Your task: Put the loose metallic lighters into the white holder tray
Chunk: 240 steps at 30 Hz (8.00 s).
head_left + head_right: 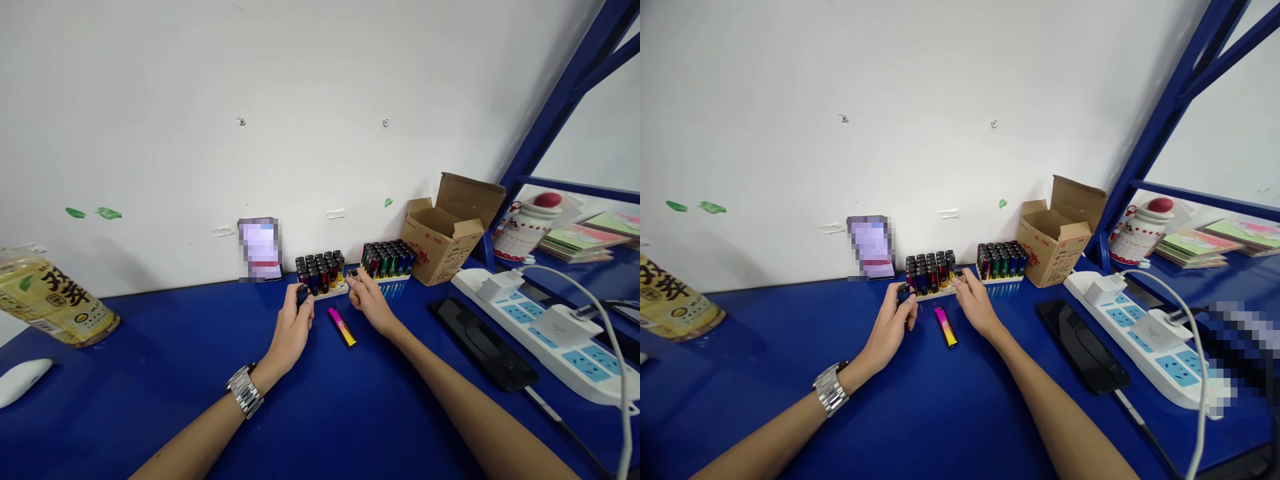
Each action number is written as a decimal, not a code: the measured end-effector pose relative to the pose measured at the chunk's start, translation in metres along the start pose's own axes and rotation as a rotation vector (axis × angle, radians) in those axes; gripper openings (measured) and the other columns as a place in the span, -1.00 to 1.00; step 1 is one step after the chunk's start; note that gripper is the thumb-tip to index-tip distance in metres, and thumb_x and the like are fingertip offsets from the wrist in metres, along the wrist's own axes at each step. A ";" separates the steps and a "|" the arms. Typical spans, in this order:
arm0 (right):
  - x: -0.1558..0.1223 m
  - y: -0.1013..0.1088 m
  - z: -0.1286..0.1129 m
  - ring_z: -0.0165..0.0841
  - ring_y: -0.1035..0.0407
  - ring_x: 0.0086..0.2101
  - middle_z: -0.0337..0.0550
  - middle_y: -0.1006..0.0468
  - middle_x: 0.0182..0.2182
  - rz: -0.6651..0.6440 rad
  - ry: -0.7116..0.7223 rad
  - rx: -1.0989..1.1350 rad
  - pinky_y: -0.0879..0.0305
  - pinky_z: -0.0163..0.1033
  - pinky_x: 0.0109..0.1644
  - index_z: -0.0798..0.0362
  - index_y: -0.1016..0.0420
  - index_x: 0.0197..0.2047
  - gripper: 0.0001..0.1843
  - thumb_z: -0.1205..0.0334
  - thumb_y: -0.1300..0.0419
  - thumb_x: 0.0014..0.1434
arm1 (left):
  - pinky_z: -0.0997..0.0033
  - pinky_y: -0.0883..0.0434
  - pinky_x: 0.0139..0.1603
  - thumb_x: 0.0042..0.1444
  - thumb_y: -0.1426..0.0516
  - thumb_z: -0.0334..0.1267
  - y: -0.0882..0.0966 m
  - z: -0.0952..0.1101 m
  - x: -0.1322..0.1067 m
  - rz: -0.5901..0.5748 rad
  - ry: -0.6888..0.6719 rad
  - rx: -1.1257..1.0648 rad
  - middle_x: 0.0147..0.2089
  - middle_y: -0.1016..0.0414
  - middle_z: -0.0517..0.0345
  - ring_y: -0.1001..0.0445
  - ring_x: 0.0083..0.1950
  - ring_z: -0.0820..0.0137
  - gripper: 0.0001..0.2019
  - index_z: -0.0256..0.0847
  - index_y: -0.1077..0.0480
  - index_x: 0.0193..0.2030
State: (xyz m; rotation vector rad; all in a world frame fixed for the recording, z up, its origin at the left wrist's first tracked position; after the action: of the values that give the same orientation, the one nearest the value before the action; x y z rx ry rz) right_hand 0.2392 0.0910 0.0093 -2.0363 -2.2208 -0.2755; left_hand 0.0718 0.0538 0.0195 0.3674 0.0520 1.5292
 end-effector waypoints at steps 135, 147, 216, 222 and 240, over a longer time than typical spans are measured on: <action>0.009 0.015 0.011 -0.34 -0.47 -0.45 -0.18 -0.52 -0.40 0.190 0.121 -0.145 -0.37 -0.21 -0.31 0.03 -0.24 -0.09 -0.66 -0.05 -0.05 0.22 | 0.19 -0.21 -0.10 0.31 0.17 -0.12 -0.041 0.021 -0.021 -0.387 -0.404 0.737 -0.24 -0.39 0.08 -0.30 -0.18 0.31 -0.62 -0.12 -0.43 -0.04; 0.007 0.006 0.000 -0.29 -0.36 -0.28 -0.09 -0.44 -0.26 0.119 0.233 -0.462 -0.29 -0.08 -0.05 0.07 -0.24 0.24 -0.50 0.18 0.07 0.26 | 0.17 -0.20 -0.13 0.21 0.02 -0.10 -0.041 0.026 -0.023 -0.350 -0.426 0.834 -0.28 -0.39 0.10 -0.31 -0.17 0.27 -0.73 -0.10 -0.44 -0.12; -0.005 -0.011 -0.011 -0.42 -0.16 -0.61 -0.30 -0.36 -0.65 -0.032 0.172 -0.789 0.03 -0.35 -0.46 0.04 -0.45 -0.42 -0.74 0.25 0.02 0.20 | 0.58 0.02 -0.65 0.07 -0.12 -0.02 0.000 -0.013 0.002 0.034 0.128 -0.408 -0.64 -0.05 0.42 -0.03 -0.65 0.62 -0.68 -0.19 -0.15 -0.48; -0.005 -0.011 -0.010 -0.43 -0.14 -0.61 -0.29 -0.35 -0.65 -0.043 0.183 -0.809 0.06 -0.34 -0.47 0.04 -0.44 -0.43 -0.75 0.26 0.01 0.19 | 0.55 0.09 -0.68 0.07 -0.01 0.10 -0.003 -0.011 -0.002 -0.004 0.169 -0.272 -0.72 0.08 0.40 0.10 -0.69 0.62 -0.55 -0.15 -0.04 -0.66; -0.005 -0.014 -0.010 -0.43 -0.15 -0.62 -0.29 -0.34 -0.65 -0.073 0.189 -0.835 0.07 -0.34 -0.47 0.04 -0.43 -0.46 -0.74 0.28 0.00 0.19 | 0.51 0.08 -0.64 -0.04 0.02 -0.08 0.003 -0.007 -0.004 0.079 0.169 -0.096 -0.71 0.08 0.36 0.05 -0.65 0.57 -0.68 -0.12 0.03 -0.69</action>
State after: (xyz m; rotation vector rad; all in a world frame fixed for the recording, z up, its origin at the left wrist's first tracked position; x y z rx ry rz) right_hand 0.2251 0.0824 0.0170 -2.0981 -2.2642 -1.5477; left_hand 0.0672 0.0515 0.0131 0.1644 0.0970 1.6322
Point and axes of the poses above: each hand's wrist, its own x-axis towards the middle knuckle, its own y-axis out of the back of the hand, z = x × y, the point moved 7 cm from there along x, towards the middle knuckle
